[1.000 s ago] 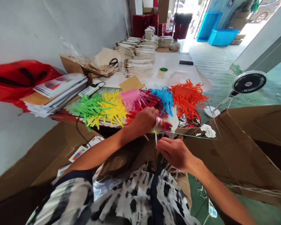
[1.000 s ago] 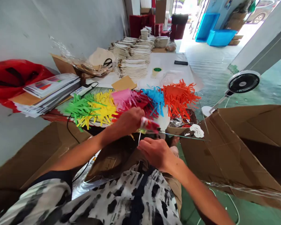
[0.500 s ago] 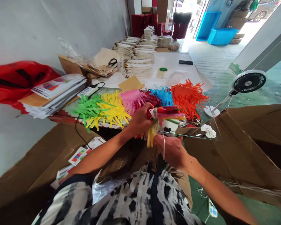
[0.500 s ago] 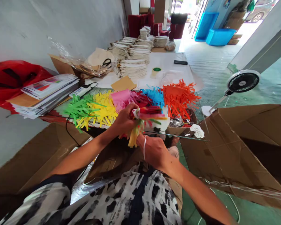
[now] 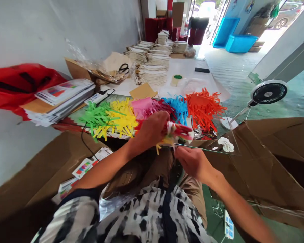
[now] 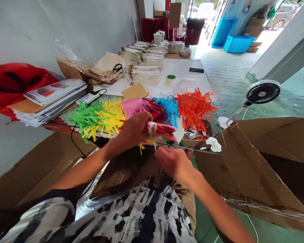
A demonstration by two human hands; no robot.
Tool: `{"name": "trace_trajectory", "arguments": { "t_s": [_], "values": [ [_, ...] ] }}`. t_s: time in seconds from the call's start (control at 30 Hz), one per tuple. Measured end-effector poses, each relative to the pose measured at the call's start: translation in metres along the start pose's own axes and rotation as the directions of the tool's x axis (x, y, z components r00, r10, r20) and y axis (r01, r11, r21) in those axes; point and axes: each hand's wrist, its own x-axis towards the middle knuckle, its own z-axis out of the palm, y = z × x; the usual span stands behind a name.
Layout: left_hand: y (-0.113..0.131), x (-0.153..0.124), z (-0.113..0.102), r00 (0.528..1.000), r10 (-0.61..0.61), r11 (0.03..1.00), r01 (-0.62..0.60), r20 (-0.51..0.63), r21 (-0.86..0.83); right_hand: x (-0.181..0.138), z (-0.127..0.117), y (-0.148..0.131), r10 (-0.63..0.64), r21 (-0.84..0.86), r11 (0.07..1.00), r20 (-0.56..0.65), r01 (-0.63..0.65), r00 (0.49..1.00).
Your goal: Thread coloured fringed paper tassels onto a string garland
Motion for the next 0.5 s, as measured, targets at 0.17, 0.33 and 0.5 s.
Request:
{"name": "trace_trajectory", "arguments": {
  "t_s": [0.17, 0.33, 0.5],
  "values": [
    [0.013, -0.01, -0.002, 0.828, 0.297, 0.936, -0.156, 0.476, -0.314, 0.008, -0.02, 0.007, 0.09, 0.105, 0.991, -0.056, -0.083, 0.994],
    [0.012, -0.007, 0.008, 0.983, -0.069, 0.967, 0.108, 0.17, -0.23, 0.006, 0.01, 0.011, 0.213, 0.094, 0.974, -0.06, -0.207, 0.975],
    [0.008, 0.006, 0.038, 0.974, 0.041, 0.985, -0.076, 0.223, 0.152, 0.008, 0.018, 0.002, 0.175, -0.27, 0.933, -0.24, -0.239, 0.955]
  ]
}}
